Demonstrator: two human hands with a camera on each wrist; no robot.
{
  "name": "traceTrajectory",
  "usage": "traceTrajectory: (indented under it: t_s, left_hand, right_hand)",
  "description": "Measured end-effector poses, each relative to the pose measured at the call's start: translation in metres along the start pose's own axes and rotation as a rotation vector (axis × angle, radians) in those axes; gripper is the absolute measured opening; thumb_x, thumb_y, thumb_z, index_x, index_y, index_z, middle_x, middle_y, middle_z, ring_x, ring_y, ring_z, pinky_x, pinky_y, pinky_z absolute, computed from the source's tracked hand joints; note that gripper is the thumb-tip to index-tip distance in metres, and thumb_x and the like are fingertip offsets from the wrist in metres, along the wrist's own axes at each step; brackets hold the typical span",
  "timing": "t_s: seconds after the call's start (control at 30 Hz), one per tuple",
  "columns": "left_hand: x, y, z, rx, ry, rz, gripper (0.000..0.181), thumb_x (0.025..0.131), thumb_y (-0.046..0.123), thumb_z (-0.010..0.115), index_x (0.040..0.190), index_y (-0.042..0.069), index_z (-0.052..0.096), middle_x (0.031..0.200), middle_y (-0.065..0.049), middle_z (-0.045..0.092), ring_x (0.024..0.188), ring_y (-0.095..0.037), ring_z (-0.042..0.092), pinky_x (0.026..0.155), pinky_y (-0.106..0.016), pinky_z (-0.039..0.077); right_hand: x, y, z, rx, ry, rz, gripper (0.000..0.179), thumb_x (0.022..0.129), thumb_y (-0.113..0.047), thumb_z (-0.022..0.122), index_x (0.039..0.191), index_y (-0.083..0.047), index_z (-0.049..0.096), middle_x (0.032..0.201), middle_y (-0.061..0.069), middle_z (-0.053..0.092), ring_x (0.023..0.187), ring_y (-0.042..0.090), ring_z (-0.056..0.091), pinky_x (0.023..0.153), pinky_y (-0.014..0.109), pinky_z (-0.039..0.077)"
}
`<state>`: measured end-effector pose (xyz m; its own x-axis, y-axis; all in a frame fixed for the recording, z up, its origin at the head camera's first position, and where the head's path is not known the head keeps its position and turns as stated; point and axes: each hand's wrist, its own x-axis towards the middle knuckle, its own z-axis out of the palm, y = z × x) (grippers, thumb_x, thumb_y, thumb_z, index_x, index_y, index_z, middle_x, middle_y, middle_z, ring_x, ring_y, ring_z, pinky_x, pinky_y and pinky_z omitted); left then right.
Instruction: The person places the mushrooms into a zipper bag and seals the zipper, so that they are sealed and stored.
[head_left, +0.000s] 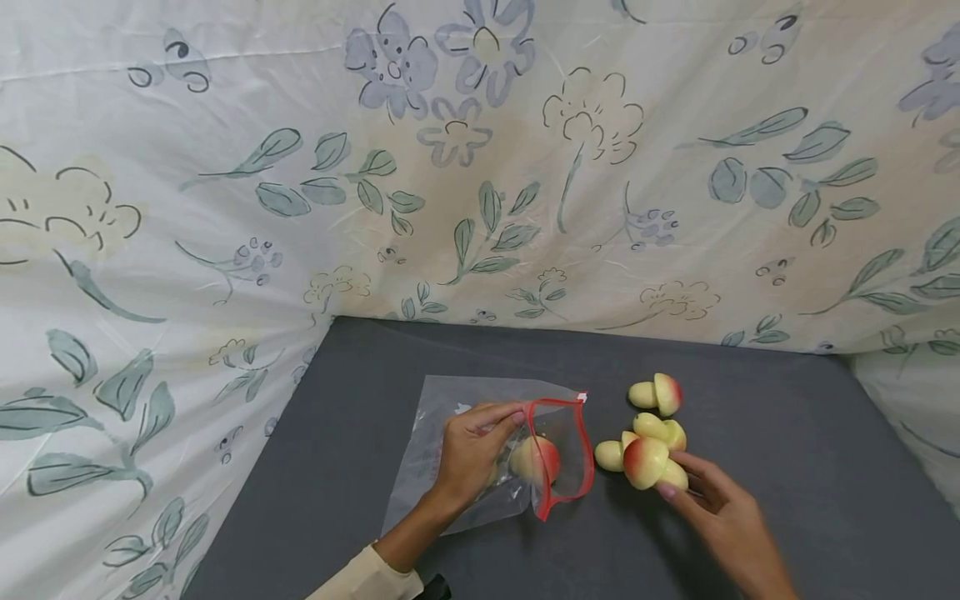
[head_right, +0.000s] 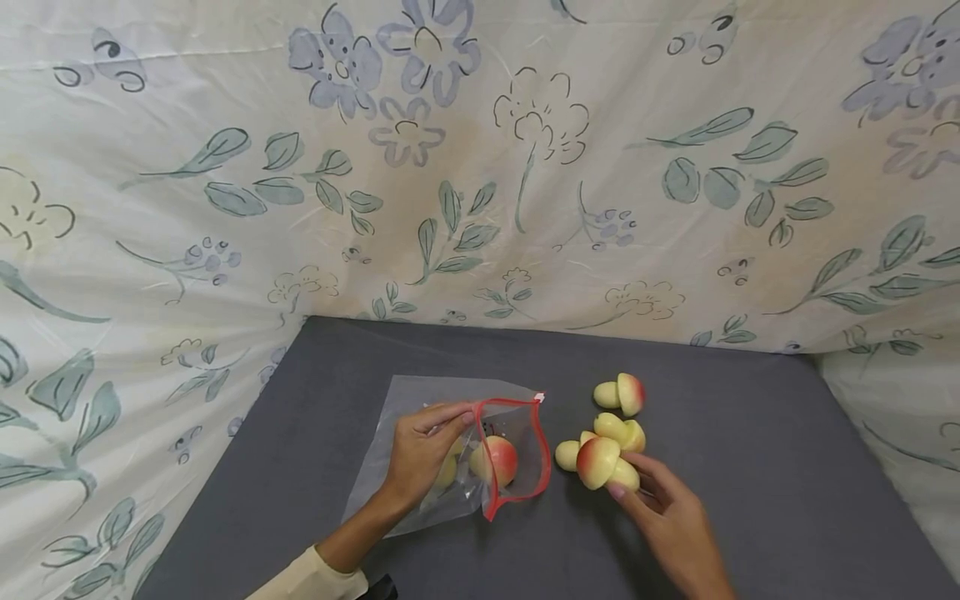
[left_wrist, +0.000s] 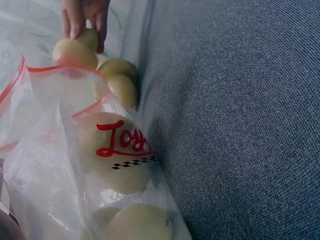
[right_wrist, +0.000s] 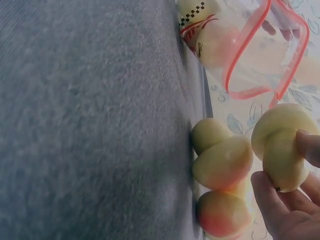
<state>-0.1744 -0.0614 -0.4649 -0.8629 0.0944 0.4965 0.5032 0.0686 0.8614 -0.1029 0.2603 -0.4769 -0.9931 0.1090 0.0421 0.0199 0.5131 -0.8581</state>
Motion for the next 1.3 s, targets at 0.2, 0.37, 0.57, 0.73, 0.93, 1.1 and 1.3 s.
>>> traceTrajectory:
  t_s: [0.2,0.37,0.57,0.73,0.93,1.1,1.3]
  left_hand:
    - [-0.001,-0.001,0.0,0.001,0.0,0.003,0.018,0.098,0.014,0.077,0.114,0.007,0.083,0.11,-0.004,0.081,0.103,-0.017,0.075,0.084,-0.033,0.063]
    - [-0.001,0.0,0.0,0.004,0.001,-0.001,0.018,0.098,0.014,0.078,0.114,0.008,0.083,0.109,-0.004,0.081,0.102,-0.017,0.075,0.083,-0.032,0.063]
    - [-0.001,0.001,0.001,0.005,0.004,-0.006,0.018,0.098,0.014,0.078,0.114,0.009,0.083,0.109,-0.003,0.081,0.102,-0.017,0.075,0.083,-0.032,0.063]
    - [-0.001,0.001,0.002,0.001,0.009,-0.011,0.018,0.097,0.013,0.078,0.114,0.009,0.084,0.109,-0.003,0.081,0.102,-0.017,0.075,0.084,-0.032,0.063]
    - [-0.001,0.001,0.003,0.007,0.012,-0.009,0.018,0.097,0.014,0.079,0.114,0.009,0.084,0.108,-0.003,0.081,0.102,-0.017,0.075,0.084,-0.033,0.063]
    - [-0.001,0.001,0.003,0.01,0.009,-0.022,0.018,0.098,0.015,0.078,0.114,0.009,0.084,0.109,-0.003,0.081,0.102,-0.017,0.075,0.084,-0.033,0.063]
    - [0.0,0.0,0.003,0.01,0.001,-0.024,0.018,0.098,0.015,0.078,0.114,0.009,0.083,0.109,-0.003,0.081,0.103,-0.017,0.075,0.085,-0.033,0.063]
  right_hand:
    - [0.001,-0.005,0.009,0.077,-0.009,-0.058,0.047,0.099,-0.019,0.078,0.143,-0.009,0.063,0.127,-0.025,0.061,0.111,-0.013,0.06,0.083,0.016,0.058]
    - [0.0,-0.01,0.017,0.152,-0.028,-0.101,0.047,0.099,-0.012,0.078,0.143,-0.007,0.063,0.129,-0.023,0.063,0.113,-0.008,0.063,0.084,0.018,0.059]
    - [-0.001,-0.017,0.021,0.169,-0.035,-0.12,0.047,0.098,-0.011,0.078,0.143,-0.008,0.065,0.132,-0.022,0.064,0.111,-0.004,0.067,0.084,0.019,0.059]
    - [0.0,-0.022,0.024,0.168,-0.039,-0.101,0.047,0.098,-0.014,0.079,0.142,-0.009,0.066,0.131,-0.024,0.065,0.11,-0.004,0.067,0.085,0.02,0.059]
    - [0.002,-0.024,0.03,0.203,-0.046,-0.119,0.046,0.097,-0.01,0.079,0.141,-0.006,0.066,0.136,-0.017,0.063,0.111,-0.006,0.066,0.085,0.02,0.06]
    - [0.003,-0.025,0.036,0.255,-0.031,-0.166,0.046,0.094,0.0,0.079,0.138,-0.004,0.067,0.142,-0.004,0.064,0.112,-0.005,0.066,0.085,0.019,0.059]
    - [0.003,-0.03,0.04,0.224,-0.032,-0.165,0.043,0.093,-0.004,0.082,0.134,-0.008,0.071,0.139,0.003,0.066,0.108,-0.004,0.068,0.085,0.018,0.059]
